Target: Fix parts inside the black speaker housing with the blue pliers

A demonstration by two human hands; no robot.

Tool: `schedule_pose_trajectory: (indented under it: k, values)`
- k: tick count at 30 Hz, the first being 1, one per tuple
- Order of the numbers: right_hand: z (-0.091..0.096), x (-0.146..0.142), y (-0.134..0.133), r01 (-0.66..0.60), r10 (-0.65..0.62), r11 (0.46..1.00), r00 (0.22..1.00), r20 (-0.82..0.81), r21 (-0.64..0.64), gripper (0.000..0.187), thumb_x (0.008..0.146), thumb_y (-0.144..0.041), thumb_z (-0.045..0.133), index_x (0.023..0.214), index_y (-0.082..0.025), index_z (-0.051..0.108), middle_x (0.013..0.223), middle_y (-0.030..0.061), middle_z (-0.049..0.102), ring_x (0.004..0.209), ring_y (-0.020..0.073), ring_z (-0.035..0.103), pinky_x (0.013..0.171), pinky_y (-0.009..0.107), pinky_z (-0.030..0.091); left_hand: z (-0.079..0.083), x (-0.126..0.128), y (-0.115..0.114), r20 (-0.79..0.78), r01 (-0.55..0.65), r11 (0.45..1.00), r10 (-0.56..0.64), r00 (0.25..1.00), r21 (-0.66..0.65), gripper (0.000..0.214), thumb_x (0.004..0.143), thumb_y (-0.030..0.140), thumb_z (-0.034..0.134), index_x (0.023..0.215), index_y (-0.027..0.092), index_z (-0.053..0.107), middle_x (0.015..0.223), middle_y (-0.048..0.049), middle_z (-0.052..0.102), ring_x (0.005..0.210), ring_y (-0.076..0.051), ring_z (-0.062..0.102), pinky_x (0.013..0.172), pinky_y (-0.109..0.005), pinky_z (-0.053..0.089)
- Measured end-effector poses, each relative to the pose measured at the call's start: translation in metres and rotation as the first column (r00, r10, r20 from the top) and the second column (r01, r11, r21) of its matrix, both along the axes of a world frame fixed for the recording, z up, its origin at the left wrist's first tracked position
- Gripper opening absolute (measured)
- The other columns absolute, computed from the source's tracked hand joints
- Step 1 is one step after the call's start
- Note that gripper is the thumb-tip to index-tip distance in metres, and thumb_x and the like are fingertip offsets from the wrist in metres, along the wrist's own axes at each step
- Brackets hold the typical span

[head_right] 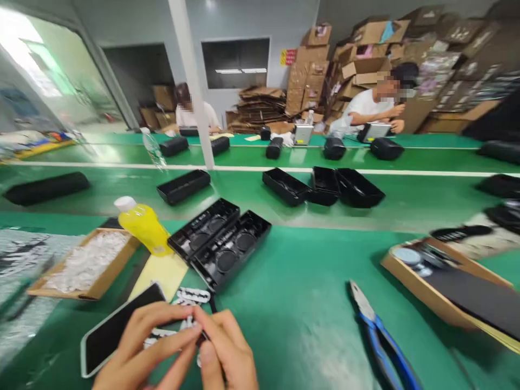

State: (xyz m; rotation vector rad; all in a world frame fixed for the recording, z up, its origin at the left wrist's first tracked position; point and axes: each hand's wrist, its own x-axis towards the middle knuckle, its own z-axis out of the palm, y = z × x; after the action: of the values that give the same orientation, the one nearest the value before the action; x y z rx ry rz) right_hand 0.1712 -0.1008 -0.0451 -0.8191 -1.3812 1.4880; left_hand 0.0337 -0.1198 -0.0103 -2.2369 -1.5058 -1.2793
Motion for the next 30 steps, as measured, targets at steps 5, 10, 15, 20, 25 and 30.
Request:
schedule_pose_trajectory:
  k: [5, 10, 15, 20, 25, 30]
  values:
    - [0.014, 0.01, -0.004, 0.033, -0.032, 0.999, 0.998, 0.062, -0.022, 0.041, 0.094, -0.043, 0.035, 0.128, -0.026, 0.051, 0.091, 0.0065, 0.05, 0.066, 0.0125, 0.047, 0.057, 0.025, 0.045, 0.007, 0.019, 0.004, 0.162, 0.018, 1.0, -0.015, 0.987, -0.019, 0.02, 0.073, 0.0, 0.063, 0.084, 0.017, 0.063, 0.093, -0.0047, 0.057, 0.089, -0.017, 0.052, 0.077, -0.034, 0.044]
    - [0.018, 0.015, 0.001, 0.013, -0.012, 1.0, 1.0, 0.024, -0.028, 0.035, 0.095, -0.037, 0.036, 0.126, -0.031, 0.052, 0.09, 0.0034, 0.048, 0.063, 0.0096, 0.042, 0.059, 0.023, 0.041, 0.011, 0.021, 0.011, 0.148, 0.04, 0.999, -0.034, 0.988, -0.035, 0.017, 0.073, 0.002, 0.063, 0.08, 0.017, 0.063, 0.092, -0.0045, 0.058, 0.089, -0.018, 0.052, 0.079, -0.036, 0.042]
    - [0.019, 0.015, 0.008, -0.051, 0.051, 0.999, 0.999, 0.0, -0.016, 0.034, 0.095, -0.035, 0.037, 0.125, -0.03, 0.053, 0.091, 0.0036, 0.05, 0.068, 0.0104, 0.044, 0.062, 0.024, 0.04, 0.02, 0.009, 0.025, 0.016, 0.087, 0.993, -0.086, 0.996, -0.08, 0.015, 0.073, 0.005, 0.061, 0.079, 0.018, 0.061, 0.097, -0.0061, 0.057, 0.094, -0.02, 0.051, 0.08, -0.038, 0.042]
    - [0.025, 0.015, 0.014, -0.091, 0.091, 0.996, 0.995, 0.029, 0.003, 0.036, 0.095, -0.038, 0.036, 0.122, -0.024, 0.056, 0.085, 0.0039, 0.047, 0.069, 0.0121, 0.043, 0.062, 0.026, 0.038, 0.031, -0.001, 0.037, -0.155, 0.179, 0.973, -0.2, 0.967, -0.144, 0.015, 0.072, 0.005, 0.059, 0.078, 0.019, 0.057, 0.106, -0.0045, 0.059, 0.102, -0.022, 0.048, 0.087, -0.041, 0.04]
    - [0.03, 0.021, 0.018, -0.074, 0.074, 0.997, 0.996, 0.046, -0.003, 0.036, 0.095, -0.04, 0.034, 0.105, -0.021, 0.063, 0.081, 0.0032, 0.045, 0.07, 0.0133, 0.042, 0.064, 0.027, 0.037, 0.029, 0.002, 0.048, -0.202, 0.243, 0.958, -0.27, 0.941, -0.151, 0.019, 0.073, 0.005, 0.058, 0.085, 0.02, 0.057, 0.106, -0.0031, 0.062, 0.103, -0.021, 0.049, 0.092, -0.042, 0.038]
    - [0.026, 0.025, 0.021, 0.008, -0.007, 1.0, 1.0, 0.03, -0.02, 0.036, 0.094, -0.041, 0.036, 0.103, -0.021, 0.065, 0.08, 0.0029, 0.047, 0.07, 0.0133, 0.044, 0.07, 0.028, 0.04, 0.025, 0.013, 0.053, -0.182, 0.273, 0.957, -0.287, 0.94, -0.101, 0.022, 0.073, 0.004, 0.059, 0.089, 0.019, 0.057, 0.102, -0.0035, 0.063, 0.103, -0.02, 0.051, 0.093, -0.041, 0.038]
